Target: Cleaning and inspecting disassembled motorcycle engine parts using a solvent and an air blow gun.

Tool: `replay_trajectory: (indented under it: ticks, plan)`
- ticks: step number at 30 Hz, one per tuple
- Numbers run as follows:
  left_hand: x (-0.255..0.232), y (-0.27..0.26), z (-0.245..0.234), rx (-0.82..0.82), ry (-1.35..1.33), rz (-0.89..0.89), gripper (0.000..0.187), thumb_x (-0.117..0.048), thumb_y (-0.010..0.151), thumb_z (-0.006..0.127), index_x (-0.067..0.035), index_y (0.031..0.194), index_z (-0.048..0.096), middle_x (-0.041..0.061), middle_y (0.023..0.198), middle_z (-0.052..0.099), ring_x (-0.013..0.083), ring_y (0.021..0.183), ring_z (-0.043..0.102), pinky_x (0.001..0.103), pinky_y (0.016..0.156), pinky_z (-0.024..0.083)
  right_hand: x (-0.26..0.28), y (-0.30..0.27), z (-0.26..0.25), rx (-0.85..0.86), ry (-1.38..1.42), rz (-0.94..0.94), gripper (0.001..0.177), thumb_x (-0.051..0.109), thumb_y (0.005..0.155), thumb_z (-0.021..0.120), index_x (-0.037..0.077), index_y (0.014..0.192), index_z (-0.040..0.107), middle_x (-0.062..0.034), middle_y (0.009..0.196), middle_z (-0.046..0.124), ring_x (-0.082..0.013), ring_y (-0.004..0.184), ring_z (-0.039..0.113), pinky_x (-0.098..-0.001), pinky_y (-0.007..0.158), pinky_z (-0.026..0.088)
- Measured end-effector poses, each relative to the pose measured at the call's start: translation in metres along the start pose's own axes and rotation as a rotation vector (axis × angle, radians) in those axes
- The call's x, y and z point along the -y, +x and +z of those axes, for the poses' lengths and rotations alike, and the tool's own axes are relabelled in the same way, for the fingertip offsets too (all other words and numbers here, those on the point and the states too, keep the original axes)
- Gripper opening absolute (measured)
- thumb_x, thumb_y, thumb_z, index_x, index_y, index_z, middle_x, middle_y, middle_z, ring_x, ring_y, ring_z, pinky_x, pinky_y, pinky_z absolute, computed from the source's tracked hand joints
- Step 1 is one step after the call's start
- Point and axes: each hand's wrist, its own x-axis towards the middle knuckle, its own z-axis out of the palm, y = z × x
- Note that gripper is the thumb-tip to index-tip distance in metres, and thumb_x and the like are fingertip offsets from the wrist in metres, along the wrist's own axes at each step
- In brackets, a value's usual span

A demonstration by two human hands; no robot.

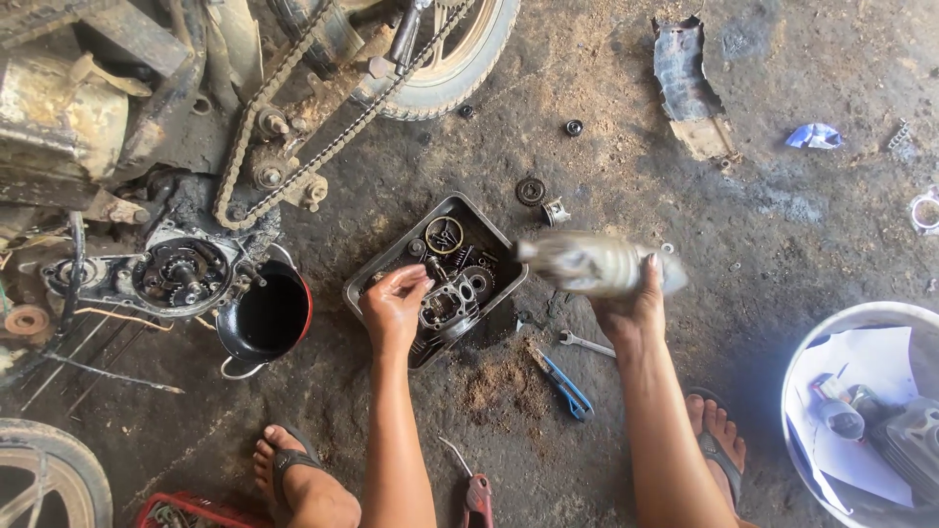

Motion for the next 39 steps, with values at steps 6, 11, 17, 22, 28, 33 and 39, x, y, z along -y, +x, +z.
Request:
replay_trajectory:
  ticks: [6, 11, 17, 22, 28, 33, 39]
  plan:
    - [-0.027, 0.000, -0.009, -0.036, -0.189, -0.182, 0.024, -0.010, 0.087, 0.077, -0.003, 0.110, 0.076, 0.007, 0.091, 0.077, 0.0140, 0.081, 0.071, 0.027, 0.072, 0.060, 0.017, 0.042, -0.060, -0.193, 0.226, 0.264, 0.059, 0.054, 0.095, 0.065, 0.011, 0.134, 0.061, -0.0145, 0.121, 0.072, -0.0296, 0.102, 0.075, -0.0439, 0.078, 0.066]
    - [-0.005, -0.001, -0.009, -0.070, -0.241, -0.229, 0.020, -0.018, 0.092, 0.080, -0.001, 0.102, 0.080, 0.010, 0.082, 0.074, 0.0159, 0.070, 0.067, 0.027, 0.064, 0.055, 0.025, 0.058, -0.103, 0.026, 0.388, 0.318, 0.035, 0.044, 0.104, 0.064, 0.014, 0.123, 0.069, -0.0100, 0.108, 0.075, -0.0268, 0.096, 0.076, -0.0426, 0.075, 0.066]
    - [-0.001, -0.002, -0.014, -0.132, -0.013, -0.084, 0.022, -0.022, 0.095, 0.075, -0.004, 0.106, 0.078, 0.007, 0.100, 0.078, 0.0132, 0.090, 0.073, 0.023, 0.074, 0.059, 0.020, 0.036, -0.099, -0.214, 0.543, 0.301, 0.056, 0.048, 0.103, 0.060, 0.001, 0.134, 0.065, -0.0225, 0.117, 0.073, -0.0338, 0.098, 0.078, -0.0444, 0.073, 0.065]
    - [-0.005, -0.004, -0.027, -0.116, -0.356, -0.132, 0.050, -0.043, 0.102, 0.062, 0.003, 0.117, 0.074, 0.013, 0.116, 0.078, 0.0215, 0.109, 0.071, 0.035, 0.093, 0.051, -0.035, 0.078, -0.185, -0.456, 0.339, 0.306, 0.076, 0.068, 0.097, 0.054, -0.001, 0.130, 0.051, -0.0217, 0.123, 0.061, -0.0321, 0.096, 0.065, -0.0471, 0.077, 0.059]
    - [-0.006, -0.013, -0.044, 0.168, -0.978, -0.353, 0.090, -0.073, 0.095, 0.031, -0.003, 0.148, 0.050, 0.018, 0.153, 0.054, 0.0302, 0.148, 0.044, 0.049, 0.122, 0.029, -0.155, -0.085, -0.171, 0.054, -1.686, -0.024, 0.018, 0.023, 0.093, 0.055, 0.009, 0.100, 0.063, -0.0140, 0.073, 0.074, -0.0257, 0.055, 0.075, -0.0426, 0.048, 0.062]
    - [-0.014, -0.026, -0.044, 0.193, -1.172, -0.317, 0.098, -0.078, 0.093, 0.028, -0.003, 0.154, 0.042, 0.018, 0.162, 0.042, 0.0311, 0.156, 0.029, 0.052, 0.125, 0.019, -0.213, -0.168, -0.230, 0.505, -2.513, 0.236, 0.045, 0.050, 0.081, 0.076, 0.009, 0.102, 0.072, -0.0151, 0.105, 0.072, -0.0293, 0.103, 0.071, -0.0414, 0.089, 0.059]
    - [-0.013, -0.030, -0.050, 0.293, -1.275, -0.230, 0.103, -0.082, 0.089, 0.031, -0.007, 0.158, 0.036, 0.017, 0.168, 0.031, 0.0300, 0.159, 0.017, 0.054, 0.125, 0.009, -0.231, -0.137, -0.306, 0.478, -2.210, -0.007, 0.043, 0.036, 0.077, 0.079, 0.010, 0.109, 0.067, -0.0174, 0.095, 0.075, -0.0321, 0.097, 0.074, -0.0433, 0.087, 0.059]
